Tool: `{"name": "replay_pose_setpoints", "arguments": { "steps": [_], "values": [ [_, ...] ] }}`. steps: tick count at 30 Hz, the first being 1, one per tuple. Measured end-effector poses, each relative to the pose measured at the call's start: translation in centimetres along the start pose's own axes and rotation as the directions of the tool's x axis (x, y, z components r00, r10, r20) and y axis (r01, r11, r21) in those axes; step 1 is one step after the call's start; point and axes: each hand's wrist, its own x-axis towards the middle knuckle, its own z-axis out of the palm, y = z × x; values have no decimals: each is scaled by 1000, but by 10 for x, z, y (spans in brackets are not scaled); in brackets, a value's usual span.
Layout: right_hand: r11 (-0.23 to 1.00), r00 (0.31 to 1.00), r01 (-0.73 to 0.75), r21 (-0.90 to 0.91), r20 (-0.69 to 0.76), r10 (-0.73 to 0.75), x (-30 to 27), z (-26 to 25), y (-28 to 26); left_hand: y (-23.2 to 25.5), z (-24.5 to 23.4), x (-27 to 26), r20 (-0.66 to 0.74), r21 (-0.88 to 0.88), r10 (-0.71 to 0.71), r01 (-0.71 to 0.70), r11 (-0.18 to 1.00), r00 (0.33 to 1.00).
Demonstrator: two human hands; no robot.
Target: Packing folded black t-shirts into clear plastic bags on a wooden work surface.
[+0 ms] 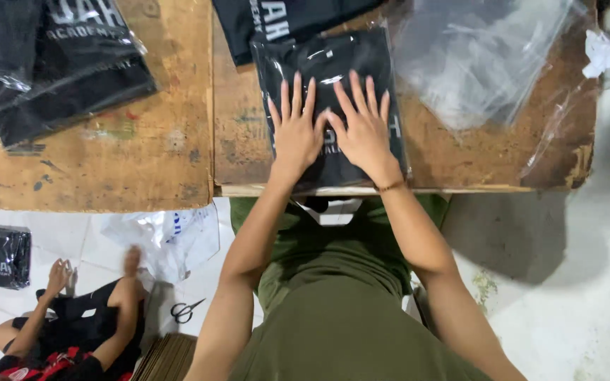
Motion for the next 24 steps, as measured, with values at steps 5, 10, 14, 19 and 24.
{"name": "replay_pose_setpoints", "arguments": {
  "steps": [5, 10, 14, 19, 24],
  "values": [
    [996, 997, -77, -39, 15, 78, -29, 8, -12, -5, -6, -29, -29, -84, 56, -58, 995, 998],
    [997, 992, -75, -3, -98, 74, 13, -7, -20, 15, -25, 4, -43, -164, -26, 19, 986, 999],
    [984, 990, -140, -107, -48, 136, 44, 6, -15, 23, -18, 28, -40, 164, -196, 200, 966, 980],
    [975, 984, -174, -136, -54, 169, 45, 13, -14, 21, -10, 25, -66, 169, -209, 217, 961, 976],
    [975, 985, -169, -143, -58, 162, 49, 16, -11, 21, -8, 29, -68, 173, -205, 214, 961, 976]
  ]
}}
